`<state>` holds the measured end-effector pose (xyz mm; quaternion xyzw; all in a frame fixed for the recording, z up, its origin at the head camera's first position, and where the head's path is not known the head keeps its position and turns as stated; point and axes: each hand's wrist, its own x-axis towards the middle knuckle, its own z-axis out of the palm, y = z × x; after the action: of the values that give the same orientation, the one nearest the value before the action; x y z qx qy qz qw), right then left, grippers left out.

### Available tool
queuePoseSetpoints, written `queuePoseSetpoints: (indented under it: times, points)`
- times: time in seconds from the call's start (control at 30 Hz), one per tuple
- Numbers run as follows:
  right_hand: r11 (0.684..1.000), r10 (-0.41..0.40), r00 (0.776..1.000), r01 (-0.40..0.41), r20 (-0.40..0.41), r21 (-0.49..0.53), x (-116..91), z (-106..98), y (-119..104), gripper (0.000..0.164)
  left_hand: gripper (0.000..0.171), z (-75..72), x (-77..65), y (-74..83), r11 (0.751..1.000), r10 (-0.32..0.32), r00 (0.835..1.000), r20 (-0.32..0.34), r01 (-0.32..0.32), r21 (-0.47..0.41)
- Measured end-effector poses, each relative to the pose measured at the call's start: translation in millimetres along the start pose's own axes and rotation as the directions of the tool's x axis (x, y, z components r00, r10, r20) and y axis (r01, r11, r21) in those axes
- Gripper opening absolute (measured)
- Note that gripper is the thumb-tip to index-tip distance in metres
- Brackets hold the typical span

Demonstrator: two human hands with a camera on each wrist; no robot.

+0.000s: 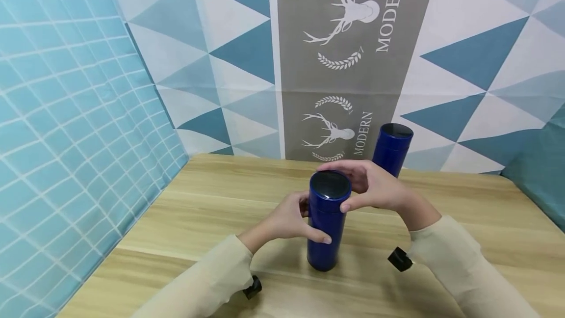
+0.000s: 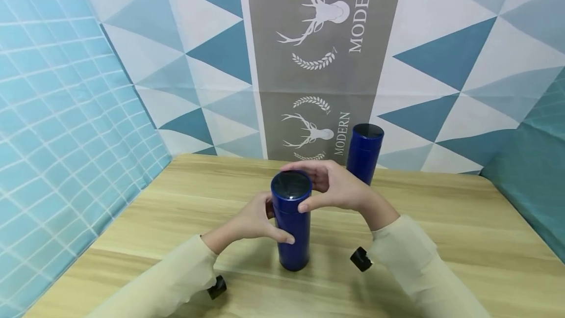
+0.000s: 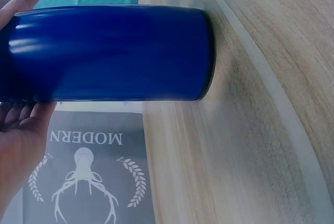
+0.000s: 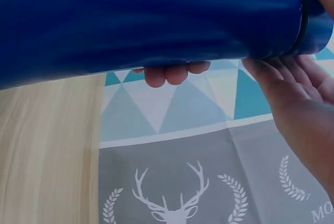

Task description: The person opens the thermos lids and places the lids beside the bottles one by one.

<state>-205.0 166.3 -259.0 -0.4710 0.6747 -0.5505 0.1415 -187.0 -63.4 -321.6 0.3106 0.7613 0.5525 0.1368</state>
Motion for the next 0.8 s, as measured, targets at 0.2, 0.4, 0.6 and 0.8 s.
queuePoseSetpoints:
  times: [0.2,0.4,0.6,0.8]
  points:
    - [0.993,-0.053,0.996,0.044,0.077,0.114,5.1,-5.2,10.2,0.066,0.062,-2.0,-0.1,-1.0,1.000,0.015,1.000,0.006,-0.015,-0.001]
    - [0.962,-0.089,0.987,0.051,0.131,0.269,9.0,-8.2,24.4,0.066,0.061,-1.8,0.9,-1.6,1.000,0.026,1.000,0.009,-0.026,-0.005]
    - [0.950,-0.128,0.975,0.067,0.183,0.306,13.3,-11.4,30.4,0.067,0.060,-1.9,1.0,-2.3,1.000,0.015,1.000,0.010,-0.015,-0.005]
    - [0.934,-0.217,0.955,0.143,0.201,0.328,11.6,-11.2,35.9,0.080,0.062,-1.1,-0.1,-2.1,1.000,0.001,1.000,-0.001,-0.001,-0.011]
